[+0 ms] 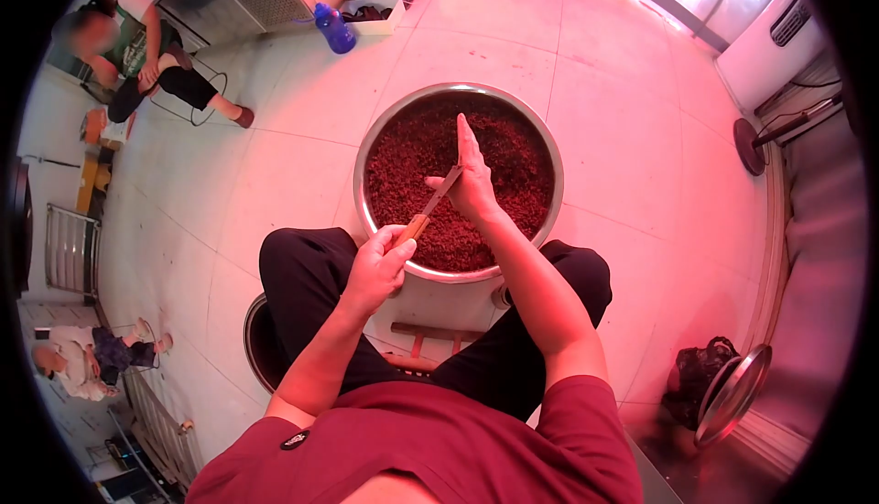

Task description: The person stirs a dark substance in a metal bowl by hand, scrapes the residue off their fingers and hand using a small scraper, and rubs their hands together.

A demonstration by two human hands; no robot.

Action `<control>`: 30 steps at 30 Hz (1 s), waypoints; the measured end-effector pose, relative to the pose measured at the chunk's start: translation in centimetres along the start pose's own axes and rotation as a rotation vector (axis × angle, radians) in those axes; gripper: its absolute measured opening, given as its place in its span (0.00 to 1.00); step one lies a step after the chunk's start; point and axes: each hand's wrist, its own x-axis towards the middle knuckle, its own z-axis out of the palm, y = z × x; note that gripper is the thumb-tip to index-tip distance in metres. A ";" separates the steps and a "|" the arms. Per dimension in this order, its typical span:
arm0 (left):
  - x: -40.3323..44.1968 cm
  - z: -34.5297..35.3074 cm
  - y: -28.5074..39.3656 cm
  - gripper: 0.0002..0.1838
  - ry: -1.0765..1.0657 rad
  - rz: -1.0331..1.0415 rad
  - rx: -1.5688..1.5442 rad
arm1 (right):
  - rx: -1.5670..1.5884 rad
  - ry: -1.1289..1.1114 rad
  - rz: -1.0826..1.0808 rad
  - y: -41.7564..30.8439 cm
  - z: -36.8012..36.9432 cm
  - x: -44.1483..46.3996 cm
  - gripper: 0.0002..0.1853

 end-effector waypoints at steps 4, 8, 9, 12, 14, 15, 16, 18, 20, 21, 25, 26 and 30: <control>0.6 0.1 0.4 0.13 0.000 0.000 -0.045 | -0.062 -0.040 -0.048 -0.1 0.1 -0.2 0.53; 2.3 -0.4 0.5 0.12 0.035 0.042 -0.131 | -0.168 -0.082 -0.032 -1.2 0.5 -0.8 0.53; 2.7 -0.5 0.7 0.12 0.060 0.053 -0.163 | -0.103 -0.100 0.013 -1.2 0.4 -0.6 0.52; 3.3 -1.3 1.4 0.12 0.136 0.102 -0.223 | 0.491 -0.039 0.224 -1.9 0.0 0.1 0.45; 2.7 -1.7 1.6 0.12 0.118 0.085 -0.196 | 0.981 0.047 0.332 -3.3 -0.7 0.5 0.42; 2.4 -1.5 1.2 0.13 0.114 0.081 -0.158 | 1.010 0.049 0.323 -3.6 -1.0 0.5 0.41; 1.9 -1.1 0.7 0.13 0.111 0.076 -0.119 | 1.077 0.038 0.323 -3.6 -1.3 0.6 0.44; 1.4 -0.4 -0.2 0.14 0.098 0.080 -0.037 | 1.209 0.021 0.319 -3.7 -1.7 0.7 0.49; 1.1 0.1 -1.1 0.15 0.077 0.096 0.045 | 1.237 0.003 0.322 -4.1 -1.7 0.6 0.50; 1.3 0.2 -1.7 0.17 0.113 0.130 0.156 | 1.250 -0.013 0.319 -4.3 -1.8 0.5 0.50; 1.8 1.1 -2.7 0.14 0.149 0.258 0.305 | 1.252 -0.046 0.303 -4.3 -1.8 0.2 0.49; 1.9 1.2 -2.6 0.15 0.153 0.258 0.298 | 1.305 -0.058 0.311 -4.1 -1.8 0.1 0.46; 2.5 1.5 -1.2 0.17 0.200 0.195 0.289 | 1.361 -0.051 0.329 -3.7 -1.3 0.0 0.40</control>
